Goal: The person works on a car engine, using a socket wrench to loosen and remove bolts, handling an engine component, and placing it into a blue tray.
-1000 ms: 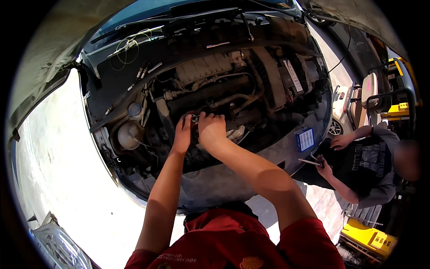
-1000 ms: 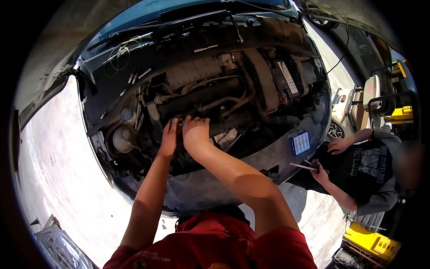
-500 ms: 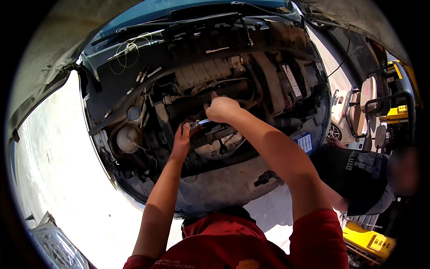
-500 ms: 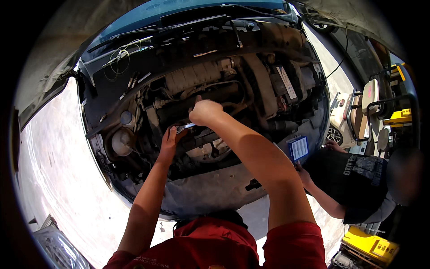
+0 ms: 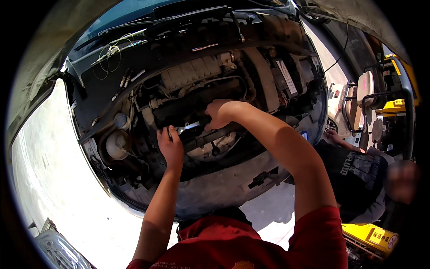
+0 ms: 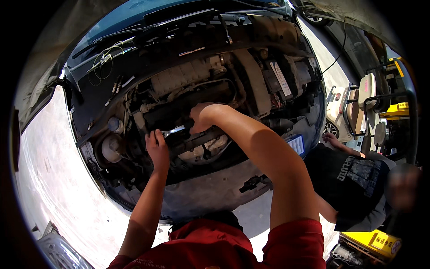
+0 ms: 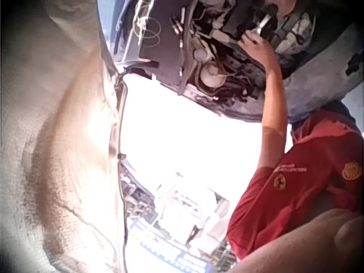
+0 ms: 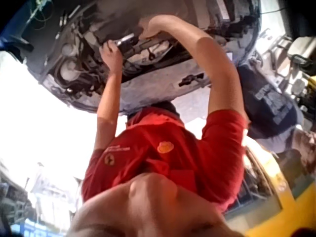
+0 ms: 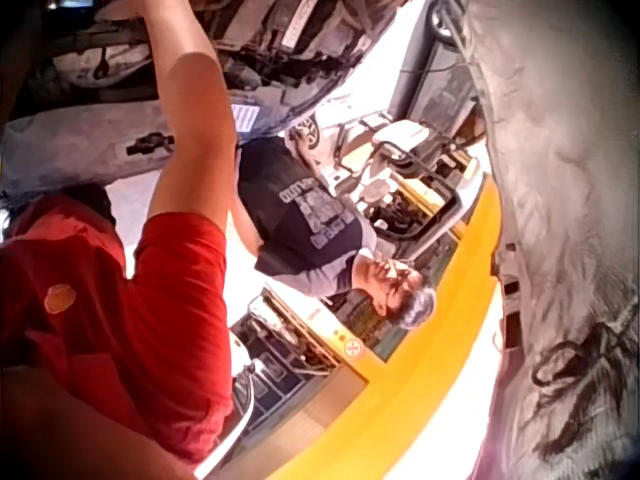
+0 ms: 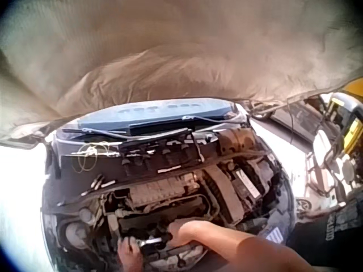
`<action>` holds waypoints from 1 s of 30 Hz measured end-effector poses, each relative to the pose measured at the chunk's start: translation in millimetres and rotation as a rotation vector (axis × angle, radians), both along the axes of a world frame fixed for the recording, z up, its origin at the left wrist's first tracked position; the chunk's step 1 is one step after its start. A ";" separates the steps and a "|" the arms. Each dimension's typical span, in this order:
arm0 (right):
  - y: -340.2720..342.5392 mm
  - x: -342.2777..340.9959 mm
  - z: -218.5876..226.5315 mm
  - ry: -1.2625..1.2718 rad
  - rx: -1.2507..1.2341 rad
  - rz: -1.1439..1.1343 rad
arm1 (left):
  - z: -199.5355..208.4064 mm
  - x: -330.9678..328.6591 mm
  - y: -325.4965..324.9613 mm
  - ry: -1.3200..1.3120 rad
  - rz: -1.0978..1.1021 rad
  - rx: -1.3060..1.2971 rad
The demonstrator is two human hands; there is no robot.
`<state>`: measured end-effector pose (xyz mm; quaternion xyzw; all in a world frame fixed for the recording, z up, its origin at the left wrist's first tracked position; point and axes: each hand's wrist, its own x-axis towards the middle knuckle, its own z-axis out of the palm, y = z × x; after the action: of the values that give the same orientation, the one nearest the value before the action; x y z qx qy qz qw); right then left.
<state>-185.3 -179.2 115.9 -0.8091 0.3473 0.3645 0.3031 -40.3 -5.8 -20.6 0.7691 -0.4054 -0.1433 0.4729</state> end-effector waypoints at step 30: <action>158.9 15.6 -101.6 -0.653 0.222 -0.927 | 0.3 39.6 -66.4 0.617 -0.522 0.310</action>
<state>-169.7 -20.3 14.3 -0.6063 0.5136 -0.0408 0.6058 -0.7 -72.1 -20.3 0.6238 -0.3995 -0.5406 0.3988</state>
